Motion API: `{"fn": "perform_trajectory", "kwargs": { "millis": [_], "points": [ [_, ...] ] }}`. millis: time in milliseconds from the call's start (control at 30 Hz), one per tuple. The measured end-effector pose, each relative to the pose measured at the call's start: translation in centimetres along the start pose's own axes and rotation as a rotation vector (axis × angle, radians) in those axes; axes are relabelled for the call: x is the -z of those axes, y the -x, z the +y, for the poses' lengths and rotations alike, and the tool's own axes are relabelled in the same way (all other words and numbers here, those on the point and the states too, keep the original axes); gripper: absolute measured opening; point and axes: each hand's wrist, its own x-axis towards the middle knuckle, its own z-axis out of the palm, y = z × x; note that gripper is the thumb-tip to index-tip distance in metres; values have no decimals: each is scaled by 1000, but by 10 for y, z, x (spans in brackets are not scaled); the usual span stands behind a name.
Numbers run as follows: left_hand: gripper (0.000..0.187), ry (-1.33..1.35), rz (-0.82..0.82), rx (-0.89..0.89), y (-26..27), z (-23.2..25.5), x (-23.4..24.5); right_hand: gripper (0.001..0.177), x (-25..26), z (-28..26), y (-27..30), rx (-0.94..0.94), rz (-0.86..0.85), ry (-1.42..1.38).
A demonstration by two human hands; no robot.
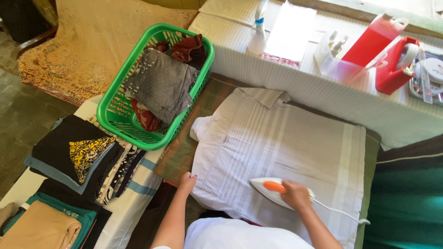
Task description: Ironing and folding a striped collared shirt on a flat surface.
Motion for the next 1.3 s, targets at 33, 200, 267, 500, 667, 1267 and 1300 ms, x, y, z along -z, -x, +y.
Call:
{"fn": "perform_trajectory", "kwargs": {
  "millis": [33, 200, 267, 500, 667, 1267, 1300],
  "points": [
    [34, -8, -9, 2, -9, -5, -1, 13, -11, -21, -13, -10, -7, -2],
    [36, 80, 144, -210, -56, -41, -27, 21, -56, -105, -42, 263, 351, 9],
    [35, 15, 136, -208, -76, -57, -34, 24, -63, -103, -38, 205, 327, 16],
    [31, -89, 185, -189, -83, -65, -39, 34, -36, 35, 36, -74, 305, 8],
    [32, -125, 196, -125, -50, -46, -29, 45, -13, 168, 119, -248, 337, 140],
    [37, 37, 129, -82, -29, -32, -25, 45, -84, -65, 41, 228, 212, -145],
    [37, 43, 155, -94, -21, -24, -24, 42, -86, -92, 37, 285, 273, -114]
  ]
}}
